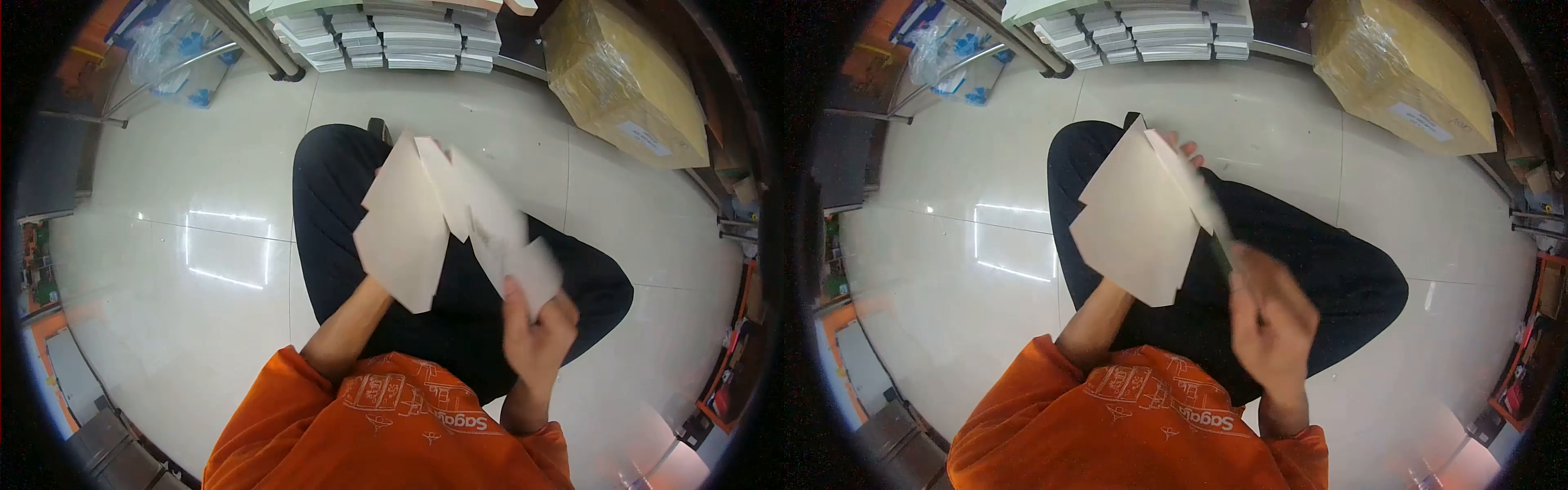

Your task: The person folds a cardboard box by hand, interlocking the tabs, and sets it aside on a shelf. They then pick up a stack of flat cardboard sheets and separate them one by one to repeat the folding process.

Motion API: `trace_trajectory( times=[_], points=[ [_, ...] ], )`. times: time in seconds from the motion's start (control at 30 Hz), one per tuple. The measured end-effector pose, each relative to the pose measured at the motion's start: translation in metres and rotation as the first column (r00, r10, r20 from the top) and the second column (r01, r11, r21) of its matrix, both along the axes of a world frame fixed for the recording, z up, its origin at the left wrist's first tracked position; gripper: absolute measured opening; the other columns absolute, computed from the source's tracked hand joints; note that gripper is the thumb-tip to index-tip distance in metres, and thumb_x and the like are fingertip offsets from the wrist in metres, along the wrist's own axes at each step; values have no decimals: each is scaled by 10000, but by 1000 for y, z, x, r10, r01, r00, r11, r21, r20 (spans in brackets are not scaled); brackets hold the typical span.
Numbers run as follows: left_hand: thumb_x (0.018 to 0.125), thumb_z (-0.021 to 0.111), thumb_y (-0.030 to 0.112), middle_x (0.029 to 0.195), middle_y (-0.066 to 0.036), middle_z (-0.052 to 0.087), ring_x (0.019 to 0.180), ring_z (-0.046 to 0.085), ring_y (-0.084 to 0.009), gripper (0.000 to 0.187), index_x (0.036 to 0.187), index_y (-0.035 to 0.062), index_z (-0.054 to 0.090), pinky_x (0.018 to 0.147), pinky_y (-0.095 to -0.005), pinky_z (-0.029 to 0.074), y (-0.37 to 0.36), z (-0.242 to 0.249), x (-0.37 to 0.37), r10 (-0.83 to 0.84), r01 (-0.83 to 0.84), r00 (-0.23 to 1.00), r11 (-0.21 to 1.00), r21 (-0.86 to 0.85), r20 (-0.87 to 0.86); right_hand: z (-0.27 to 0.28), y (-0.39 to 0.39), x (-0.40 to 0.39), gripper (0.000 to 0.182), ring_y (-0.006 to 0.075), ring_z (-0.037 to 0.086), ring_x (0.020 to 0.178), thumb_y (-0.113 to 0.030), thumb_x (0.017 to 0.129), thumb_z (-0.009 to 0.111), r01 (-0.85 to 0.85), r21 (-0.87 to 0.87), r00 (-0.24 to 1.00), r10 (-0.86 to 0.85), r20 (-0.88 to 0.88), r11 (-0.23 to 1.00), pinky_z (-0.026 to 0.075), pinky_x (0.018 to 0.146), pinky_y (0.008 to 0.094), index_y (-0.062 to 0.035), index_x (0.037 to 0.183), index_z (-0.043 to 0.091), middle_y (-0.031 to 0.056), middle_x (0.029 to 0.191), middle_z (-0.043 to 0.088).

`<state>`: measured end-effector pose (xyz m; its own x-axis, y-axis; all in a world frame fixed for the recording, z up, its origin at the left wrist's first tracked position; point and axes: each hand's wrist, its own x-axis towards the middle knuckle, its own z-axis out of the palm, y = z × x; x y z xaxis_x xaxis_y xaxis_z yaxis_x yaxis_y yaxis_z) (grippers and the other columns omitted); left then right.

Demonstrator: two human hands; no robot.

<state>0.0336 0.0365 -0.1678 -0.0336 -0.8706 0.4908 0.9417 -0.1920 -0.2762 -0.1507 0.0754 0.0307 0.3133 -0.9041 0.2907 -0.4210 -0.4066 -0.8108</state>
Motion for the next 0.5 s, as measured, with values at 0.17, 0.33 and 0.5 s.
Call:
trace_trajectory(
  times=[0.17,0.33,0.5],
  points=[
    [757,596,751,1380,-114,475,1258,470,-276,991,1466,103,355,1030,-401,397,82,44,29,190,-330,884,901,281,427,7,-20,-29,148,89,536,633,-66,897,656,250,169,968,-243,-60,953,430,589,241,80,922,655,110,705,640],
    [626,826,612,1417,-108,452,1307,438,-261,1115,1446,32,342,1074,-393,375,96,82,35,27,-494,487,833,250,873,4,-29,-43,229,96,577,798,-135,907,686,205,409,952,-278,128,889,446,744,236,65,1018,682,69,895,696],
    [607,825,631,1382,-112,465,1281,448,-254,1125,1434,30,355,1070,-398,372,91,79,40,-73,-404,348,888,220,935,5,-24,-44,206,104,604,783,-90,878,699,67,465,952,-196,235,883,461,718,242,73,1003,688,87,884,706]
  ],
)
